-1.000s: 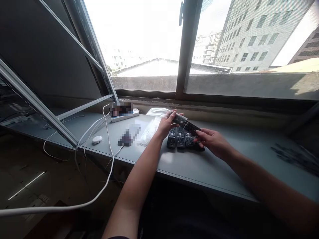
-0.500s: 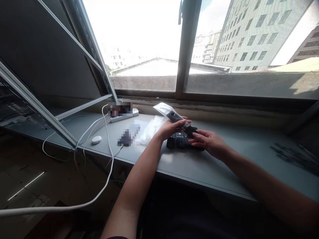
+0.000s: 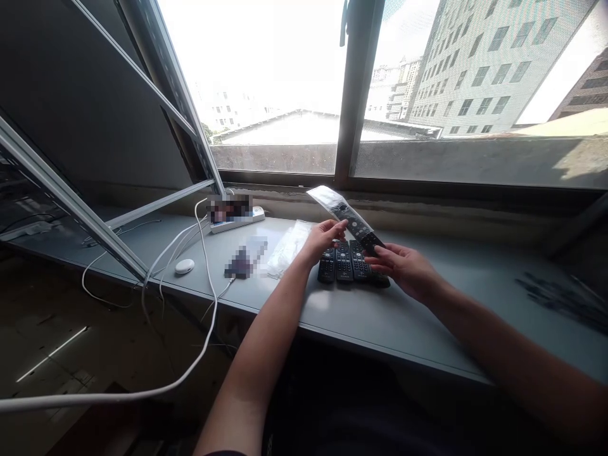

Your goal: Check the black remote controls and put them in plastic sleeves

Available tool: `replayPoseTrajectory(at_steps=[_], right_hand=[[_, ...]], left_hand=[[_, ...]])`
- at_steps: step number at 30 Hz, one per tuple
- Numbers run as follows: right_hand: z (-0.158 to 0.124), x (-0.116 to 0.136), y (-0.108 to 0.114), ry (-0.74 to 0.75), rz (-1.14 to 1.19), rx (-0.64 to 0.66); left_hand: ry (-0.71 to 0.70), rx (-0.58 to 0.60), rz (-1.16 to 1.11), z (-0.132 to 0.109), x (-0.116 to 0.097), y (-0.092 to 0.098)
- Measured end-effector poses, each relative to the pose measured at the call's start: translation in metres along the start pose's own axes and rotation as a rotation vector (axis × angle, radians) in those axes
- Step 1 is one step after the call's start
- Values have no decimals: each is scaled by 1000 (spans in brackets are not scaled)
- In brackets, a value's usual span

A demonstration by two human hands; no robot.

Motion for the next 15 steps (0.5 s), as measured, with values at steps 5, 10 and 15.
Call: replayPoseTrajectory(at_steps=[5, 10, 15], right_hand=[[-1, 0, -1, -14, 16, -3], [0, -1, 1, -11, 16, -2], [1, -2, 2, -18, 30, -8]], left_hand=[[24, 40, 5, 1, 3, 1], [12, 73, 38, 1, 2, 0], [46, 198, 54, -3, -1, -4]])
Point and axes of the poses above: each hand's wrist, its own z-axis towards the middle knuckle, its own y-axis out of the back of the hand, x = y × z, the point moved 2 cm from there along z, towards the middle knuckle, and after that the axes turned 7 degrees about -y, right-handed, at the moved point
